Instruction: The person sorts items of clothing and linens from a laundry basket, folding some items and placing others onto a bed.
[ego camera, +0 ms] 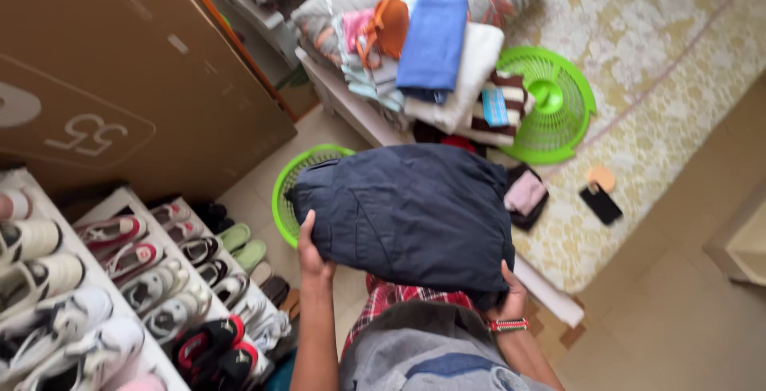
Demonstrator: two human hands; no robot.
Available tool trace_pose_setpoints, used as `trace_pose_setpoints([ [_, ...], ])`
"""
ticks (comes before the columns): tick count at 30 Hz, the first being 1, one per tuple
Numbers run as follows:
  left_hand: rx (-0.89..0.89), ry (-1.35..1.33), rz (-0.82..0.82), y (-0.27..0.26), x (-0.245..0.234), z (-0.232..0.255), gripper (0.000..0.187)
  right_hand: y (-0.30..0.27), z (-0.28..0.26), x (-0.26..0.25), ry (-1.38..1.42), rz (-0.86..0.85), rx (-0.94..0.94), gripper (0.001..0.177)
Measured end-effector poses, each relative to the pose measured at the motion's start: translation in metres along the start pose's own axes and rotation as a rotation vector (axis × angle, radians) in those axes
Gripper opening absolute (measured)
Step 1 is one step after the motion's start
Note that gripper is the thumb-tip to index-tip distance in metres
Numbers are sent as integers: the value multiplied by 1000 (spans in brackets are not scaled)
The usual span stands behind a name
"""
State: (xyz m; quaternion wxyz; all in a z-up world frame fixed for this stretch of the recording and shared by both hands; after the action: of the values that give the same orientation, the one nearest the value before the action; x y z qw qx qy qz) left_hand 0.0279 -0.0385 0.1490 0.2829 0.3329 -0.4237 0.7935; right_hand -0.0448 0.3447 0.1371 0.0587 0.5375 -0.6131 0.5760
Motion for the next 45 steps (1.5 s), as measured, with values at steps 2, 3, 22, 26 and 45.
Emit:
trace_pose_setpoints([
  [2, -96, 180, 28, -15, -21, -18, 58, -25, 3, -20, 19, -65, -35, 52],
  [3, -143, 273, 30, -18, -30, -30, 59, -32, 4, -27, 31, -104, -61, 53],
  [22, -755, 55, -338, -117, 45, -308, 82, -68, -131, -152, -513, 77, -190, 49],
  [26, -763, 53, -366, -101, 55, -392, 80, -79, -203, -151, -553, 136, -297, 52],
  [45, -671, 588, -107, -55, 47, -518, 57, 82, -384, -228, -380, 297, -355, 48],
])
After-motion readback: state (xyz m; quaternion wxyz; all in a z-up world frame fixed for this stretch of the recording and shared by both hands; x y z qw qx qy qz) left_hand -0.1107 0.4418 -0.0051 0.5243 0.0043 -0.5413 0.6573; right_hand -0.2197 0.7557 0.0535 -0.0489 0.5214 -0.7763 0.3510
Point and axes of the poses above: each hand's wrist, its own y-axis towards the middle knuckle, its own x-axis out of the palm, z = x × y, the point moved 3 cm from there along y, towards the middle knuckle, and after that the axes turned 1 degree about -x, right-handed, at the moved point
